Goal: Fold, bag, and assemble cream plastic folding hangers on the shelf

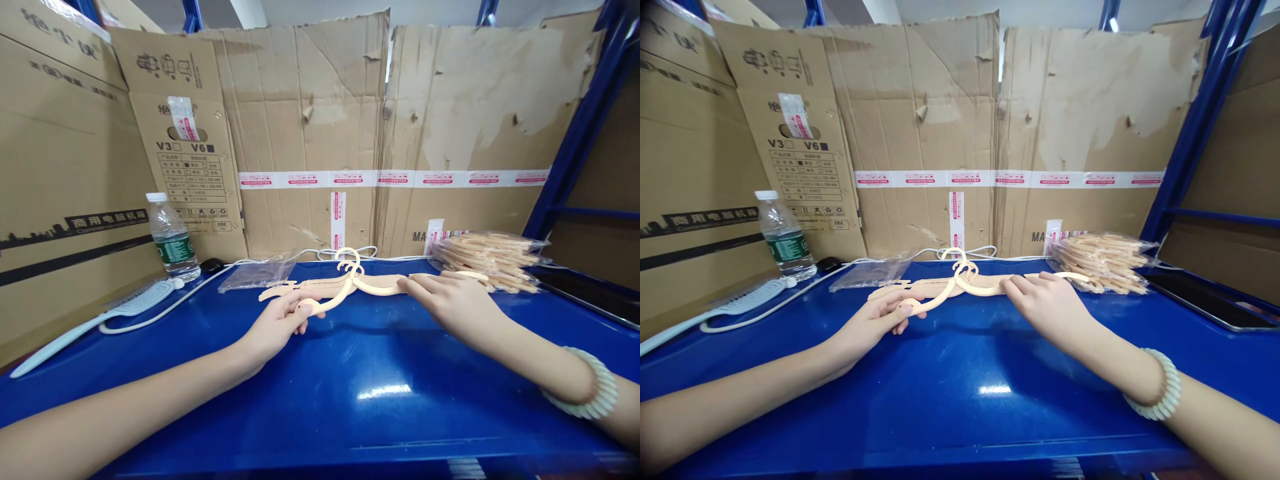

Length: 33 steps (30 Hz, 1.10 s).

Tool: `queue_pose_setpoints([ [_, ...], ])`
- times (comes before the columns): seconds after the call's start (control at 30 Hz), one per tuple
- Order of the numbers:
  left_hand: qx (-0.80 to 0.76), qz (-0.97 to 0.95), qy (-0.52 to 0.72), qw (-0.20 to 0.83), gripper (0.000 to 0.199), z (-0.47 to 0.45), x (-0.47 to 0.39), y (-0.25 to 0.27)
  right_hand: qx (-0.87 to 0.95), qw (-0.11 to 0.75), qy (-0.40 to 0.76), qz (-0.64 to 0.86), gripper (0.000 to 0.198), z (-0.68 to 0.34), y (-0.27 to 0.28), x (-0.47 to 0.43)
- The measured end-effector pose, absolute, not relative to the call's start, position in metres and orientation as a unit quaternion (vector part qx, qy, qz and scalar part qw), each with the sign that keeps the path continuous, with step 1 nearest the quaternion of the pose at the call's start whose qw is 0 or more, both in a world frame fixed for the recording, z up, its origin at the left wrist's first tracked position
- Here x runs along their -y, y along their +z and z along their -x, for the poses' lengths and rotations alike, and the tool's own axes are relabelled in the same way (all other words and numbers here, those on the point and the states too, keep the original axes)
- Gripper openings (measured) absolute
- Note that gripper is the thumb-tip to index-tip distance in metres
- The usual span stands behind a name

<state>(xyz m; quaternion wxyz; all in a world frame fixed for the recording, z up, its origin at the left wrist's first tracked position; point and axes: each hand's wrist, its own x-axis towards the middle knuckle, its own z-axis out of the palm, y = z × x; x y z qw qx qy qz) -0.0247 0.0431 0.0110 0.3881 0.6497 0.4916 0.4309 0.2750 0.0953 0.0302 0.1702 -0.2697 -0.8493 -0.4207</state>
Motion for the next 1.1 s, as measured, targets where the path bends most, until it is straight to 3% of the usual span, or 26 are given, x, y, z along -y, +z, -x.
queue_pose_setpoints([
  [0.27, -0.479, -0.653, 0.435, 0.394, 0.035, 0.025, -0.042, 0.008, 0.783, 0.177, -0.508, 0.311, 0.027, -0.27, 0.029, -0.093],
  [0.6, -0.498, -0.635, 0.455, 0.376, 0.033, 0.025, -0.042, 0.008, 0.791, 0.176, -0.453, 0.37, 0.035, -0.271, 0.023, -0.093],
  [0.73, -0.485, -0.613, 0.492, 0.382, 0.034, 0.026, -0.044, 0.003, 0.803, 0.186, -0.409, 0.392, 0.025, -0.271, 0.021, -0.094],
  [0.87, -0.481, -0.588, 0.525, 0.383, 0.033, 0.029, -0.047, 0.001, 0.854, 0.289, -0.252, 0.353, 0.019, -0.268, 0.02, -0.093],
  [0.97, -0.474, -0.57, 0.54, 0.397, 0.036, 0.029, -0.047, 0.001, 0.865, 0.381, -0.066, 0.32, 0.028, -0.268, 0.022, -0.095],
  [1.1, -0.456, -0.51, 0.575, 0.449, 0.048, 0.025, -0.044, 0.005, 0.816, 0.426, 0.201, 0.335, 0.039, -0.271, 0.027, -0.103],
])
